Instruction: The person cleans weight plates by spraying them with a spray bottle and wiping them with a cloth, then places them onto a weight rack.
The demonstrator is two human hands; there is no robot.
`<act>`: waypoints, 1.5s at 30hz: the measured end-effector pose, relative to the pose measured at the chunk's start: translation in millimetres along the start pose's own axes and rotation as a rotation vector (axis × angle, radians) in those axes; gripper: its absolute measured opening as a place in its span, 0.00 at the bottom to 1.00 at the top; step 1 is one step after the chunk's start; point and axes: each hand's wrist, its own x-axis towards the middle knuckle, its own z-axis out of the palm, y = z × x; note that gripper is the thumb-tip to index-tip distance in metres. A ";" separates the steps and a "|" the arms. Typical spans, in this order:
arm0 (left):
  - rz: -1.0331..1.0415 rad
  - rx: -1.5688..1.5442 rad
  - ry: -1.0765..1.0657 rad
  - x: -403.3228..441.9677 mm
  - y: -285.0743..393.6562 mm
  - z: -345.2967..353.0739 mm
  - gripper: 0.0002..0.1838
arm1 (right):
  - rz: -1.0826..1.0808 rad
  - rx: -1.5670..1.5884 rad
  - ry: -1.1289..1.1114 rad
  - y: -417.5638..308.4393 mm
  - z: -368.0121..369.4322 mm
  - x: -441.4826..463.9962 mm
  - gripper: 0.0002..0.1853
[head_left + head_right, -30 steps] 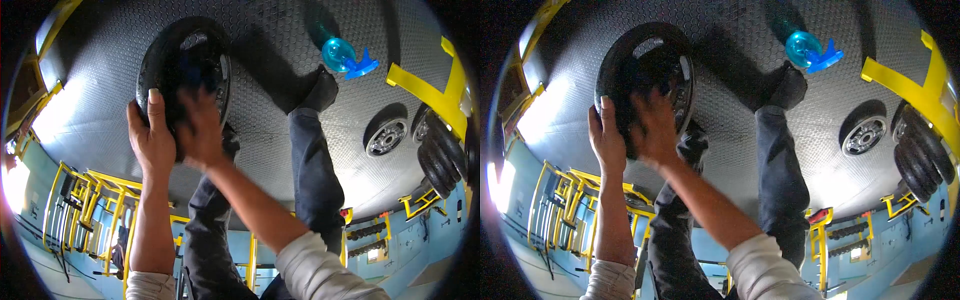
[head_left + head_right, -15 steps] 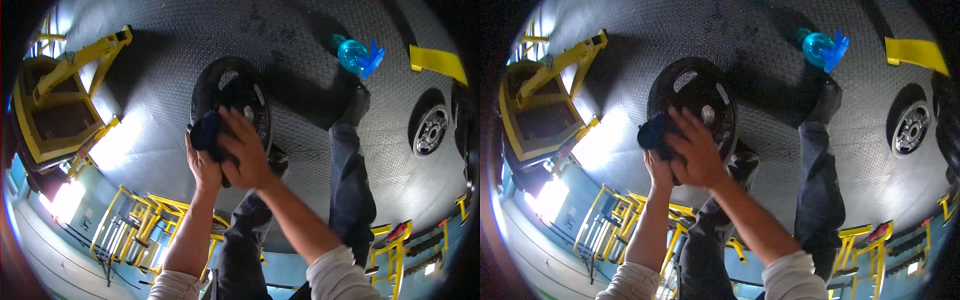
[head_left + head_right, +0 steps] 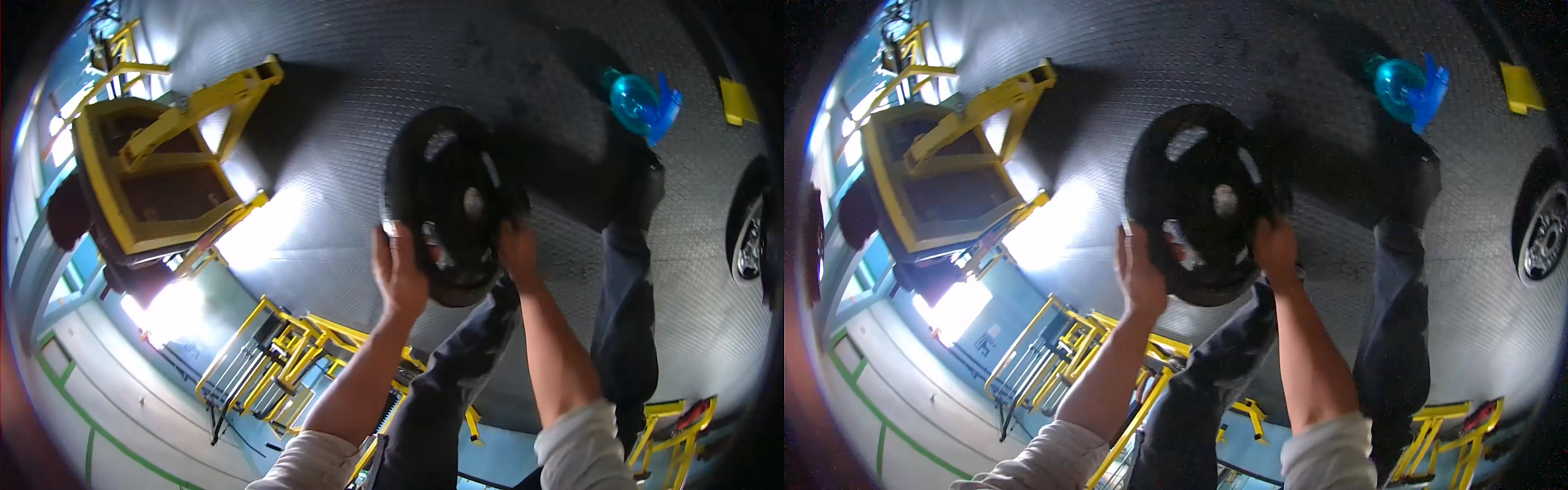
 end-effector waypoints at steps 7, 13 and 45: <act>-0.502 -0.609 -0.023 -5.2 6.3 8.6 0.18 | -0.186 0.178 0.146 -115.9 6.3 -132.2 0.19; -0.064 -0.183 0.005 1.5 16.4 4.8 0.23 | -0.874 0.132 0.120 -171.9 1.2 -18.0 0.23; 0.575 0.195 -0.566 83.7 45.7 -23.7 0.24 | -0.221 0.610 0.114 -107.8 -106.2 42.0 0.11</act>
